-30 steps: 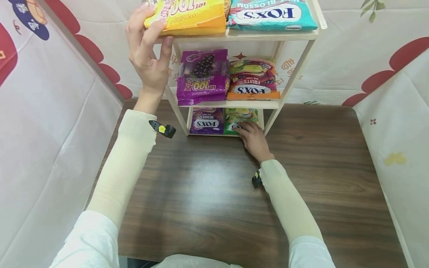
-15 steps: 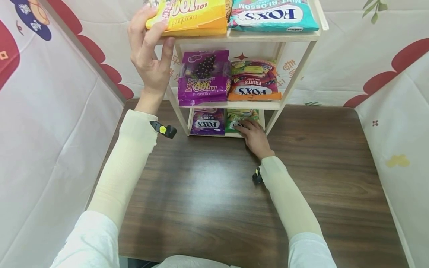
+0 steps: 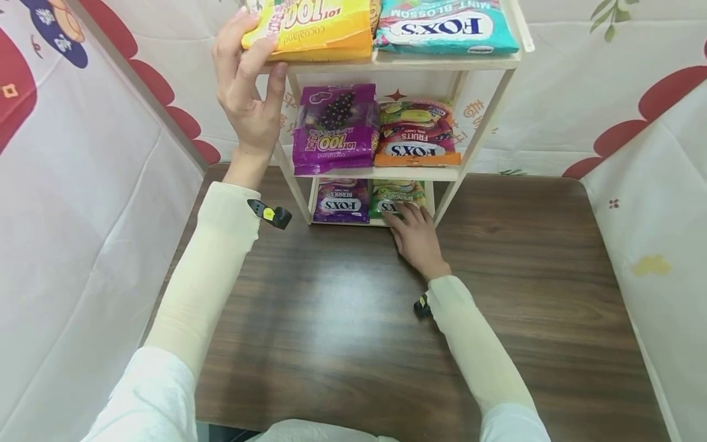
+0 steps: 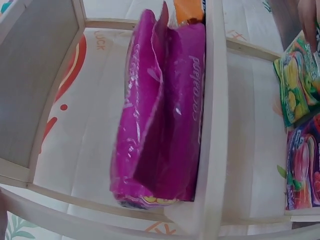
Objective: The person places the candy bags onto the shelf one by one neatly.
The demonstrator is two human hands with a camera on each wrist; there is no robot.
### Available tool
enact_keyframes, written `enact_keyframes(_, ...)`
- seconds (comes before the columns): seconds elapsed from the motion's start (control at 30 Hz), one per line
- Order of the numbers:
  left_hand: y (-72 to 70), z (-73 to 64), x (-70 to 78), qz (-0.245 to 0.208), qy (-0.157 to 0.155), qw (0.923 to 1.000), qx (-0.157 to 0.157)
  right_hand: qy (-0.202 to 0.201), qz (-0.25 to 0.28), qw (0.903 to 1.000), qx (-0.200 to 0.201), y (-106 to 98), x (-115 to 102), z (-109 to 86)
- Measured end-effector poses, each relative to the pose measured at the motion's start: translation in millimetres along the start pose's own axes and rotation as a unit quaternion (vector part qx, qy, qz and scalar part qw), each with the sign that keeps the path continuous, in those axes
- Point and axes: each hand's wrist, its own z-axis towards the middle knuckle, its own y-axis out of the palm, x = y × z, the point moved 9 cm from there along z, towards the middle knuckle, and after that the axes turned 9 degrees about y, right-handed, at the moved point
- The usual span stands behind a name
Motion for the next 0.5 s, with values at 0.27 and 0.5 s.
enact_keyframes(0.27,-1.0,3.7,1.9,0.031,0.025,0.9973,-0.062,0.002,0.007,0.9993,-0.037,-35,-16,-24.0)
enact_keyframes(0.5,-42.6,-30.7,32.9,0.047,-0.013,0.9928,-0.109,0.046,0.006,0.9986,-0.023,-91,-23,-59.7)
